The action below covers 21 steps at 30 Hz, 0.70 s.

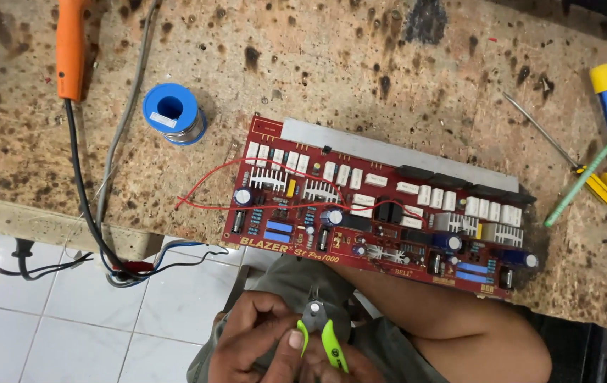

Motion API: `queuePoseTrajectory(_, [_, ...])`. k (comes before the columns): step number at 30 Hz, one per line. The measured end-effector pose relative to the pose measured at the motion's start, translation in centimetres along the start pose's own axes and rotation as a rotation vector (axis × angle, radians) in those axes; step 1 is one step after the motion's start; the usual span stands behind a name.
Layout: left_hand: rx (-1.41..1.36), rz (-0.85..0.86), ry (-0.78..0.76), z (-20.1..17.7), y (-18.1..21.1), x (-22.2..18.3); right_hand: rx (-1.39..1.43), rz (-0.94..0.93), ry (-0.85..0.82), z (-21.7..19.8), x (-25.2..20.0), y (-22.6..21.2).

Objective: Repairing a large circuit board by trimming wires with pliers and probing components with a small screwdriver.

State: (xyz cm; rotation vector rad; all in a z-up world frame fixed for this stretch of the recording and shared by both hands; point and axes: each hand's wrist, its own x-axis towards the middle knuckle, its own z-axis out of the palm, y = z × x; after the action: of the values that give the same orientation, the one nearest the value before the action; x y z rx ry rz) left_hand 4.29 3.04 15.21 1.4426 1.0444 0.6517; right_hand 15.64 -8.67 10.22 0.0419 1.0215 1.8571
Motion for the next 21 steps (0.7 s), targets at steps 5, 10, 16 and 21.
queuePoseTrajectory(5, [0.043, 0.109, -0.07, -0.5, 0.5, 1.7, -0.905, -0.368, -0.047, -6.3, 1.4, -1.8])
queuePoseTrajectory(10, [0.334, 0.441, 0.231, -2.2, 2.0, 3.4, -0.749, -0.597, 0.106, 1.0, 1.9, 1.8])
queuePoseTrajectory(16, [0.505, 0.942, 0.124, -5.0, -0.9, 10.3, -0.588, -0.46, 0.14, 4.4, 1.9, 2.8])
queuePoseTrajectory(21, [0.549, 1.003, 0.169, -4.1, -1.6, 12.6, -0.569, -0.405, 0.083, 3.7, 1.9, 1.8])
